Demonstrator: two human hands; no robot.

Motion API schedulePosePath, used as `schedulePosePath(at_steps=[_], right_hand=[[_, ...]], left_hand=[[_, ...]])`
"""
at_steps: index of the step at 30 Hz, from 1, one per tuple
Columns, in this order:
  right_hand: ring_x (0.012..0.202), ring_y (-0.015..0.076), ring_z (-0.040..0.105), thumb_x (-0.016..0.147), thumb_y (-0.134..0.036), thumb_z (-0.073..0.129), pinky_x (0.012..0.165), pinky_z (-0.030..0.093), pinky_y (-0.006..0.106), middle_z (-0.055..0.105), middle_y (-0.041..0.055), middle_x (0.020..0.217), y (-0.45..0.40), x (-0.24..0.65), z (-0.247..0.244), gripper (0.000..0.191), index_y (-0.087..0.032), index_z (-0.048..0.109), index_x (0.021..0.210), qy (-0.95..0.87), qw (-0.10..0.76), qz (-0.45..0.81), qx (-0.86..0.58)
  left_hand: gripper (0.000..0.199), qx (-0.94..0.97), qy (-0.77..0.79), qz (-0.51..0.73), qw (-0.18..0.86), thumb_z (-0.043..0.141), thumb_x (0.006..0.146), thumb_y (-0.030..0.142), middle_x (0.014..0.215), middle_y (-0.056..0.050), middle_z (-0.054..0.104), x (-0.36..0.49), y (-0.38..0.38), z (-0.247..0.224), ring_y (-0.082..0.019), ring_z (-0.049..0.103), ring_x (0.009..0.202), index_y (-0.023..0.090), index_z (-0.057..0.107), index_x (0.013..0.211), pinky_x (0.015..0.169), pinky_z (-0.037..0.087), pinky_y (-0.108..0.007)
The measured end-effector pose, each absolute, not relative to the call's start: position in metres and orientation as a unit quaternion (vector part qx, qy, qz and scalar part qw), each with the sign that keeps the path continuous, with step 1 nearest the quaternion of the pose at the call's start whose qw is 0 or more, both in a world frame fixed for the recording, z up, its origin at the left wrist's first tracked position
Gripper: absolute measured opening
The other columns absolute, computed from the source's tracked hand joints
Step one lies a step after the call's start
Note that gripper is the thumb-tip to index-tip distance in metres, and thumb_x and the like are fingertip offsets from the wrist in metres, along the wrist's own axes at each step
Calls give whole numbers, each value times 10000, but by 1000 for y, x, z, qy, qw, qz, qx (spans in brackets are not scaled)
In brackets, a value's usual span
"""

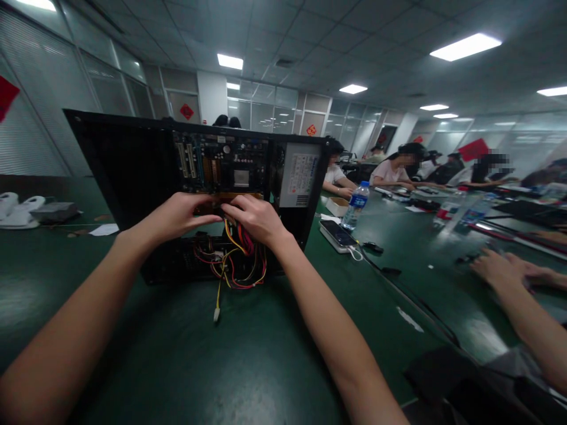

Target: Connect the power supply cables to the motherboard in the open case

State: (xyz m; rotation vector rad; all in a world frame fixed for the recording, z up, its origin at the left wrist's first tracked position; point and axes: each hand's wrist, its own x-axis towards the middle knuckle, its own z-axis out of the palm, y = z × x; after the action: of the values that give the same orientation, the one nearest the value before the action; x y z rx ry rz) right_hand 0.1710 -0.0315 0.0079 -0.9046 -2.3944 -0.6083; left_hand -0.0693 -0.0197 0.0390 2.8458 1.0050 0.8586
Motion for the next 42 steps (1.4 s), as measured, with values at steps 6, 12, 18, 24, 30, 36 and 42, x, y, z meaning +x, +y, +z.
schedulePosePath(at_steps=[6, 12, 18, 24, 30, 36, 42], right_hand=[[1118, 246, 579, 1099, -337, 356, 913, 473, 339, 658, 149, 1210, -27, 172, 10, 416, -175, 683, 1299, -852, 238, -251, -393], [1071, 261, 618, 1047, -210, 433, 860, 477, 325, 654, 149, 1159, -25, 170, 15, 324, -124, 713, 1187, -816, 229, -205, -490], [1033, 259, 657, 1004, -168, 458, 871, 473, 320, 668, 150, 1178, -19, 171, 12, 311, -127, 705, 1187, -787, 240, -152, -547], [1065, 265, 655, 985, -148, 461, 893, 481, 315, 674, 159, 1196, -13, 169, 10, 335, -134, 689, 1229, -780, 258, -123, -557], [1117, 271, 655, 947, -122, 498, 912, 487, 318, 692, 179, 1200, -1, 165, -2, 311, -103, 710, 1175, -792, 227, -99, -558], [1071, 274, 683, 916, -114, 526, 891, 493, 314, 730, 187, 1133, 9, 167, -9, 275, -100, 751, 1075, -789, 218, -66, -571], [1138, 259, 647, 963, -137, 481, 961, 495, 325, 691, 169, 1225, 10, 164, -7, 307, -99, 696, 1178, -762, 301, -79, -568]], left_hand=[[275, 904, 339, 259, 38, 585, 945, 349, 1073, -120, 780, -66, -11, 27, -230, 720, 953, 153, 743, 1058, 863, 556, -347], [485, 913, 357, 194, 37, 464, 747, 45, 1095, -109, 785, -75, -13, 31, -227, 735, 972, 163, 754, 1117, 853, 573, -337], [317, 922, 360, 138, 30, 582, 846, 218, 1058, -106, 792, -73, -25, 41, -242, 743, 902, 179, 774, 1096, 823, 566, -348], [282, 884, 369, 276, -80, 560, 931, 259, 1084, -131, 772, -57, -17, 33, -250, 735, 946, 157, 733, 1129, 857, 577, -371], [195, 847, 371, 354, -141, 595, 926, 266, 1114, -116, 761, -57, -16, 33, -281, 725, 1028, 196, 745, 1029, 937, 578, -434], [243, 849, 390, 339, -111, 588, 941, 316, 1138, -116, 768, -54, -15, 28, -302, 730, 1060, 203, 740, 1094, 953, 567, -456], [282, 773, 417, 455, -143, 559, 970, 441, 1173, -37, 757, -60, -25, 39, -256, 691, 1109, 235, 717, 1080, 978, 533, -449]])
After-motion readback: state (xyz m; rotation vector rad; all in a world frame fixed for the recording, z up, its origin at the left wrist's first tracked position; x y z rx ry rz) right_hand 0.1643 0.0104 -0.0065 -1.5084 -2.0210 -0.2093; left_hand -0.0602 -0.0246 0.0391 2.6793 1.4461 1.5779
